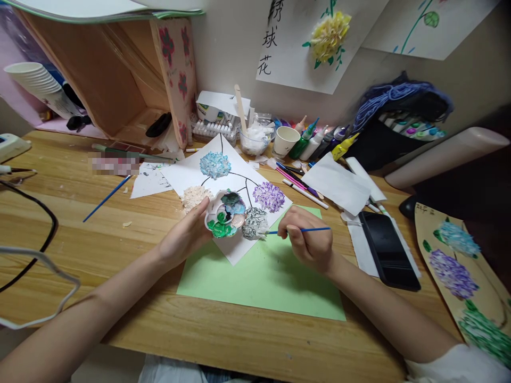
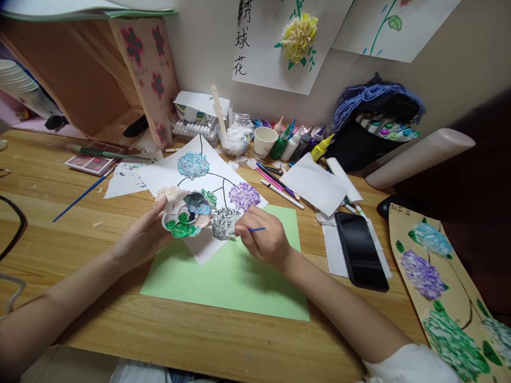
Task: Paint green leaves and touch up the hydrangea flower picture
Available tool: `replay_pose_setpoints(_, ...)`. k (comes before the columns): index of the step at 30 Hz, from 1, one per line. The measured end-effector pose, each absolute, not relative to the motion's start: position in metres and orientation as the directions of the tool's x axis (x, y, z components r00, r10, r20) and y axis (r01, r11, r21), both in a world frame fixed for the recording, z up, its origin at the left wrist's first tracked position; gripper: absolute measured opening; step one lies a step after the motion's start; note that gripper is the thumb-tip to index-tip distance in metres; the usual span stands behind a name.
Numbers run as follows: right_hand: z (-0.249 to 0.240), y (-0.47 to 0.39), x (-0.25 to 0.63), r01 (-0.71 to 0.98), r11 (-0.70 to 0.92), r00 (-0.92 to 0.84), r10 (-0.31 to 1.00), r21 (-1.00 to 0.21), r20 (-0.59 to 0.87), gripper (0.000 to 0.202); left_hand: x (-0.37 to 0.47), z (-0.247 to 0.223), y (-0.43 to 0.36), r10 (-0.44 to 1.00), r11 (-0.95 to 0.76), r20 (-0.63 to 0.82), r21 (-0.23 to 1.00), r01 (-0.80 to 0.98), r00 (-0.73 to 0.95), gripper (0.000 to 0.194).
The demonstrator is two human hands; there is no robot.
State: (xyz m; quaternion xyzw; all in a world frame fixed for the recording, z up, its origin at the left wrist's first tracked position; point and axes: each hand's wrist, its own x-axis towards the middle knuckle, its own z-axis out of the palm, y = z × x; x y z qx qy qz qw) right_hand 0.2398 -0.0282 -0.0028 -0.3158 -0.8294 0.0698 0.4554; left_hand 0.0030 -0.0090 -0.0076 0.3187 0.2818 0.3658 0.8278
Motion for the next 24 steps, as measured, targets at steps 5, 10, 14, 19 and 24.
replay_pose_setpoints(5, -0.0029, -0.029, 0.2402, 0.445, 0.795, -0.364, 0.581, -0.412, 0.728, 0.036, 0.0028, -0.009, -0.0089, 0.79, 0.522, -0.217, 0.728, -0.444, 0.573, 0.051)
replay_pose_setpoints(10, -0.0025, -0.0284, 0.2401, 0.491, 0.785, -0.396, 0.586, -0.376, 0.706, 0.036, 0.0021, -0.0091, -0.0085, 0.784, 0.527, -0.214, 0.725, -0.444, 0.582, 0.049)
replay_pose_setpoints(14, -0.0001, -0.0286, 0.2403, 0.478, 0.792, -0.378, 0.575, -0.379, 0.726, 0.038, 0.0023, -0.0099, -0.0084, 0.791, 0.524, -0.224, 0.73, -0.44, 0.57, 0.047)
replay_pose_setpoints(19, 0.0005, -0.0292, 0.2408, 0.497, 0.783, -0.389, 0.586, -0.374, 0.711, 0.038, 0.0027, -0.0108, -0.0087, 0.786, 0.529, -0.235, 0.733, -0.427, 0.571, 0.047)
replay_pose_setpoints(24, -0.0015, -0.0313, 0.2444, 0.397, 0.818, -0.176, 0.513, -0.416, 0.84, 0.035, 0.0013, -0.0102, -0.0089, 0.774, 0.538, -0.244, 0.74, -0.403, 0.585, 0.049)
